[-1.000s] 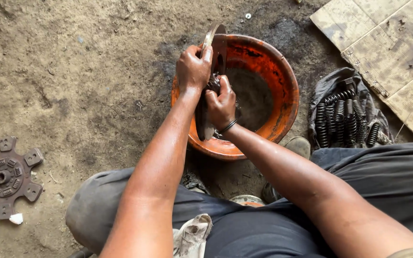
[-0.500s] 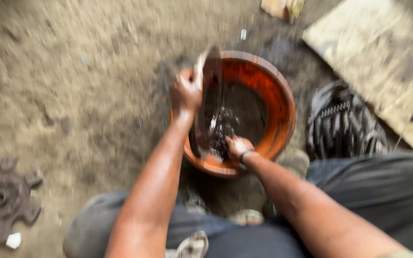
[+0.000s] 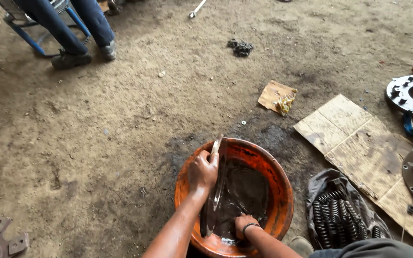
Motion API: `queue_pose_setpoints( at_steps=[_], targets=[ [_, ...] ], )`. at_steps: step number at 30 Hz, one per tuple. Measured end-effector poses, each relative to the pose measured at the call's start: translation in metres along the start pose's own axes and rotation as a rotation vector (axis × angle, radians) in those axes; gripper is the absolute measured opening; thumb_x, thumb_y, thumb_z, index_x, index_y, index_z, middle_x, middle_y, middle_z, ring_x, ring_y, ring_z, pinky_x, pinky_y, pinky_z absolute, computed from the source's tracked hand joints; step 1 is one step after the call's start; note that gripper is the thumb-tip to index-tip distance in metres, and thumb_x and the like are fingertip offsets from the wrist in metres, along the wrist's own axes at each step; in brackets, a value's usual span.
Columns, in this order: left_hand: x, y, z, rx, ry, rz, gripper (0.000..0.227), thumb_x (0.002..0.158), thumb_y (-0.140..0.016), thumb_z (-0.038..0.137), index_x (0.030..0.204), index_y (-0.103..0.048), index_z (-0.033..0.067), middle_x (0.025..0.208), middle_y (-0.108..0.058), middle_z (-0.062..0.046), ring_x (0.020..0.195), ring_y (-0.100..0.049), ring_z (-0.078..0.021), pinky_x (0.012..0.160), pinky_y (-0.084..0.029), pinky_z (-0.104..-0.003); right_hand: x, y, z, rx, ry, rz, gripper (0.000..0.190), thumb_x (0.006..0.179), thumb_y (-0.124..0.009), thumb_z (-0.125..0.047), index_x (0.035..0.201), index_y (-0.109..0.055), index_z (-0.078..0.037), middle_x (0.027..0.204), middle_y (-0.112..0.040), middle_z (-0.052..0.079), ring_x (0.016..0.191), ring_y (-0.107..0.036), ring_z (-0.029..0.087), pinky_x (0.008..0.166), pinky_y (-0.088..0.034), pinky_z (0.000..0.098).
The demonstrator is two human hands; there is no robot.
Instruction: The person sits on the ground and washes metal springs and a circular metal plate in a basin of dark liquid. They scrub the springs by hand and then scrub both sides of the metal plate using a wire brush, rinsing them in the basin.
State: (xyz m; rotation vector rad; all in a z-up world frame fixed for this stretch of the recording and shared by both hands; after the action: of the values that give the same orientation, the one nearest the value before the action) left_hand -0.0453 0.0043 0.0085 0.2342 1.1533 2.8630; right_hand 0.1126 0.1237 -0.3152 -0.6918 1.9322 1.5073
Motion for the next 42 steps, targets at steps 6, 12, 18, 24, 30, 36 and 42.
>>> queue_pose_setpoints(
  at_steps=[6, 12, 18, 24, 30, 36, 42],
  targets=[
    [-0.001, -0.006, 0.003, -0.009, 0.091, -0.106, 0.036, 0.097, -0.060, 0.040, 0.096, -0.073, 0.0063, 0.075, -0.074, -0.015, 0.069, -0.074, -0.0314, 0.062, -0.056, -0.046, -0.003, 0.044, 0.019, 0.228, -0.229, 0.279, 0.045, 0.096, -0.056, -0.022, 0.141, -0.055, -0.014, 0.139, -0.056, 0.017, 0.128, -0.057, 0.037, 0.106, -0.050, 0.0452],
    [-0.004, -0.003, 0.011, -0.039, 0.013, -0.051, 0.036, 0.096, -0.061, 0.039, 0.096, -0.073, 0.0051, 0.076, -0.074, -0.017, 0.070, -0.073, -0.0322, 0.063, -0.056, -0.046, -0.024, 0.012, -0.002, 0.007, -0.063, 0.103, 0.044, 0.091, -0.067, -0.021, 0.134, -0.061, -0.012, 0.145, -0.048, 0.023, 0.131, -0.052, 0.039, 0.108, -0.047, 0.0458],
    [-0.007, -0.009, 0.000, -0.019, 0.147, -0.167, 0.038, 0.097, -0.056, 0.043, 0.101, -0.071, 0.0078, 0.078, -0.075, -0.016, 0.074, -0.074, -0.0323, 0.067, -0.057, -0.048, 0.017, 0.005, 0.006, 0.673, -0.069, -0.019, 0.033, 0.079, -0.077, -0.015, 0.110, -0.070, -0.004, 0.099, -0.075, 0.012, 0.088, -0.071, 0.019, 0.080, -0.059, 0.0367],
    [0.008, -0.013, -0.003, -0.015, -0.014, 0.002, 0.042, 0.094, -0.062, 0.043, 0.101, -0.074, 0.0038, 0.092, -0.076, -0.020, 0.086, -0.074, -0.0376, 0.076, -0.057, -0.049, 0.011, 0.114, -0.013, 1.498, 0.517, 0.006, 0.019, 0.088, -0.068, -0.017, 0.099, -0.072, -0.002, 0.088, -0.073, 0.004, 0.080, -0.066, 0.011, 0.077, -0.056, 0.0274],
    [0.010, -0.022, -0.015, -0.040, 0.067, -0.056, 0.044, 0.094, -0.062, 0.047, 0.100, -0.074, 0.0047, 0.093, -0.076, -0.020, 0.088, -0.075, -0.0360, 0.078, -0.058, -0.048, -0.056, 0.177, -0.049, 1.318, 0.123, 0.750, 0.027, 0.085, -0.067, -0.019, 0.097, -0.067, 0.005, 0.085, -0.071, 0.016, 0.078, -0.066, 0.024, 0.074, -0.054, 0.0417],
    [0.008, -0.015, -0.018, -0.066, 0.028, 0.020, 0.042, 0.096, -0.063, 0.046, 0.094, -0.074, 0.0056, 0.087, -0.076, -0.019, 0.080, -0.074, -0.0353, 0.071, -0.058, -0.046, -0.123, 0.155, -0.105, 1.214, 0.185, 1.146, 0.037, 0.089, -0.061, -0.025, 0.112, -0.056, 0.003, 0.101, -0.067, 0.026, 0.092, -0.067, 0.040, 0.082, -0.052, 0.0499],
    [0.011, -0.009, -0.027, -0.073, 0.061, 0.003, 0.035, 0.095, -0.063, 0.042, 0.096, -0.072, 0.0081, 0.079, -0.076, -0.014, 0.071, -0.075, -0.0303, 0.066, -0.059, -0.043, -0.147, 0.105, -0.123, 0.485, 0.506, 0.990, 0.038, 0.090, -0.062, -0.024, 0.116, -0.049, 0.001, 0.112, -0.056, 0.026, 0.097, -0.062, 0.042, 0.081, -0.050, 0.0521]
  ],
)
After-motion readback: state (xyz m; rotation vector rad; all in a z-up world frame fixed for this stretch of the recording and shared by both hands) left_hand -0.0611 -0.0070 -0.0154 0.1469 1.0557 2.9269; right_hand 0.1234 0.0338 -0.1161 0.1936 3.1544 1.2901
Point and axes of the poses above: each hand's wrist, its own x-axis towards the middle knuckle, its own y-axis out of the back of the hand, z = x × y, the point moved 5 cm from there along x, towards the middle knuckle
